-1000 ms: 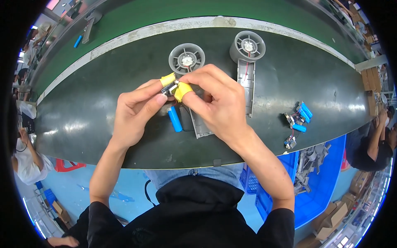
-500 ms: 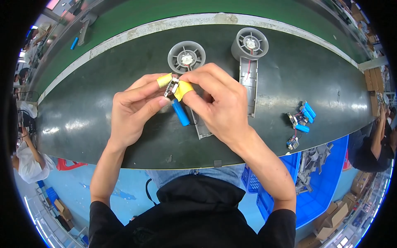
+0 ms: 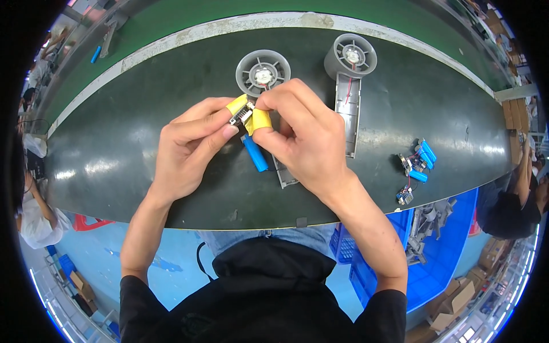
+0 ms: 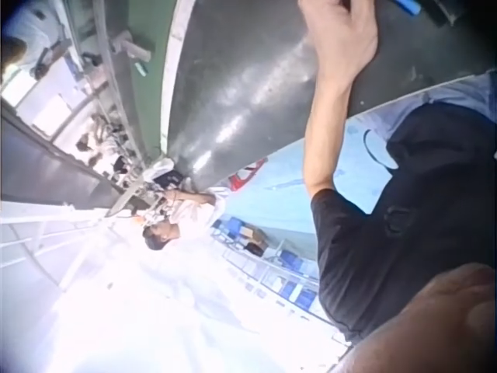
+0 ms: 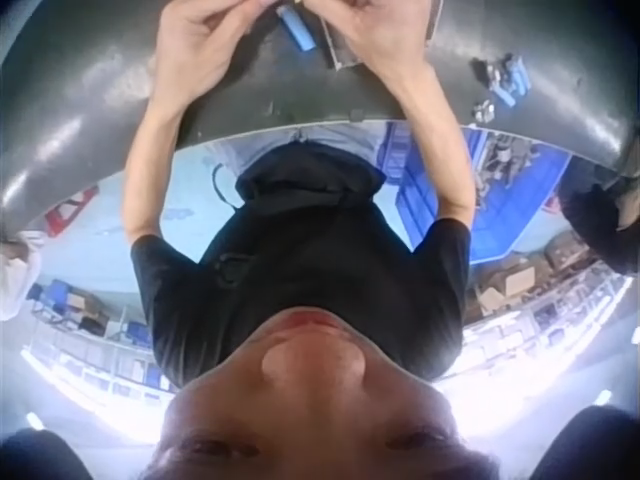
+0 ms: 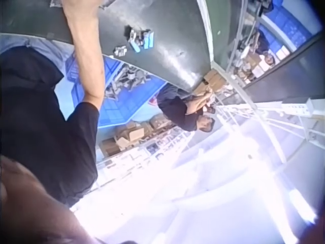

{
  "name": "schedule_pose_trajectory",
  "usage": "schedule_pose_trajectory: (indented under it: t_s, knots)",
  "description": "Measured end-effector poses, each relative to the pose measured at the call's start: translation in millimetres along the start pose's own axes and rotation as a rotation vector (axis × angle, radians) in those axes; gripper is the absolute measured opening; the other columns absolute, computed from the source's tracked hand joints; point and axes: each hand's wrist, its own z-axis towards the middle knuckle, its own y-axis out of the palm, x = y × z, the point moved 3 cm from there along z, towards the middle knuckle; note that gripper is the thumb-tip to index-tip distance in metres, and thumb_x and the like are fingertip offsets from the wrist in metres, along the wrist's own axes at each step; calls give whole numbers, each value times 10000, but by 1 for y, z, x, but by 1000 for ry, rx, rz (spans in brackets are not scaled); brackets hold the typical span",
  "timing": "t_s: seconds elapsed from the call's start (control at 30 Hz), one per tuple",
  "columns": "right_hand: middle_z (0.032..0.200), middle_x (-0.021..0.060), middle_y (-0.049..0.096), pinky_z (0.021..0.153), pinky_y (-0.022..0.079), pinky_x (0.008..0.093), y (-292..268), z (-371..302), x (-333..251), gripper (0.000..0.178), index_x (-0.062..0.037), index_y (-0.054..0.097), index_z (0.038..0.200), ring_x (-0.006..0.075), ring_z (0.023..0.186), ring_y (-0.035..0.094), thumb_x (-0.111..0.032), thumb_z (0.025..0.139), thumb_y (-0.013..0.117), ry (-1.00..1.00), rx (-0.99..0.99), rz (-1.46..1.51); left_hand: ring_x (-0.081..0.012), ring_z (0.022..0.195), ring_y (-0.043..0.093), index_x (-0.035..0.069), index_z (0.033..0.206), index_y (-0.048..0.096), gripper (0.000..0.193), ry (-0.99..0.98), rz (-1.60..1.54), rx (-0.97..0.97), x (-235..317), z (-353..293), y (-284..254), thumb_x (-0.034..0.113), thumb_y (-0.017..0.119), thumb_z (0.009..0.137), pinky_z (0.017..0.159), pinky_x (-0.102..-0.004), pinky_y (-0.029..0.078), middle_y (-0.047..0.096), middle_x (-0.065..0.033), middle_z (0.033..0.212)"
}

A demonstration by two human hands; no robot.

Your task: The person assembles small electronic fan components by hand, fitting batteries, circuit boards, and other plastic components into plastic fan housings.

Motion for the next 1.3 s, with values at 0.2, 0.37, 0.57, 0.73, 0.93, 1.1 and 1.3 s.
schedule_pose_trajectory:
  t_s: [0.2,0.37,0.57,0.73,0.93,1.1,1.3]
  knots:
    - [899,57,611,482,399,187,2,-2,0,268,22,627,915,50,614,525,110,667,679,-96,15,-44,-191,880,653,-32,1142,657,234,43,37,-21,-2,0,-3,19,599,921,773,-274,508,672,-147,1085]
    - [899,75,630,503,439,200,0,-4,3,281,23,625,917,83,654,566,116,660,690,-121,22,-28,-222,863,682,-32,1121,664,223,22,-3,-60,-3,0,-3,8,602,911,754,-292,516,699,-174,1038]
    - [889,91,637,562,493,231,1,-5,2,289,29,621,916,135,693,607,108,653,710,-216,10,-130,-288,805,681,-51,1079,667,211,108,172,-70,-1,0,-5,-17,622,876,719,-303,522,690,-197,1014]
    - [867,101,640,593,517,263,1,-4,1,294,33,621,912,169,707,623,100,645,721,-245,23,-95,-189,840,640,-66,1101,652,233,157,161,-139,-3,2,-10,-68,595,876,701,-263,500,674,-182,1081]
    - [862,105,641,624,523,278,0,-5,-3,287,28,629,887,196,744,639,83,627,737,-246,-26,-166,-209,829,630,-60,1097,656,246,165,178,-195,0,3,-12,-76,597,860,694,-278,495,665,-185,1077]
    - [859,104,642,626,520,281,-1,-4,-6,317,23,636,886,213,738,641,73,593,747,-269,-39,-152,-225,843,628,-50,1097,663,257,186,153,-210,1,3,-11,-74,604,848,714,-289,493,661,-177,1080]
    - [856,103,643,630,523,290,-2,-3,-7,325,22,638,884,215,737,642,79,581,742,-297,-38,-161,-276,805,650,-35,1068,674,241,215,148,-205,4,3,-11,-69,614,837,700,-322,509,675,-163,990]
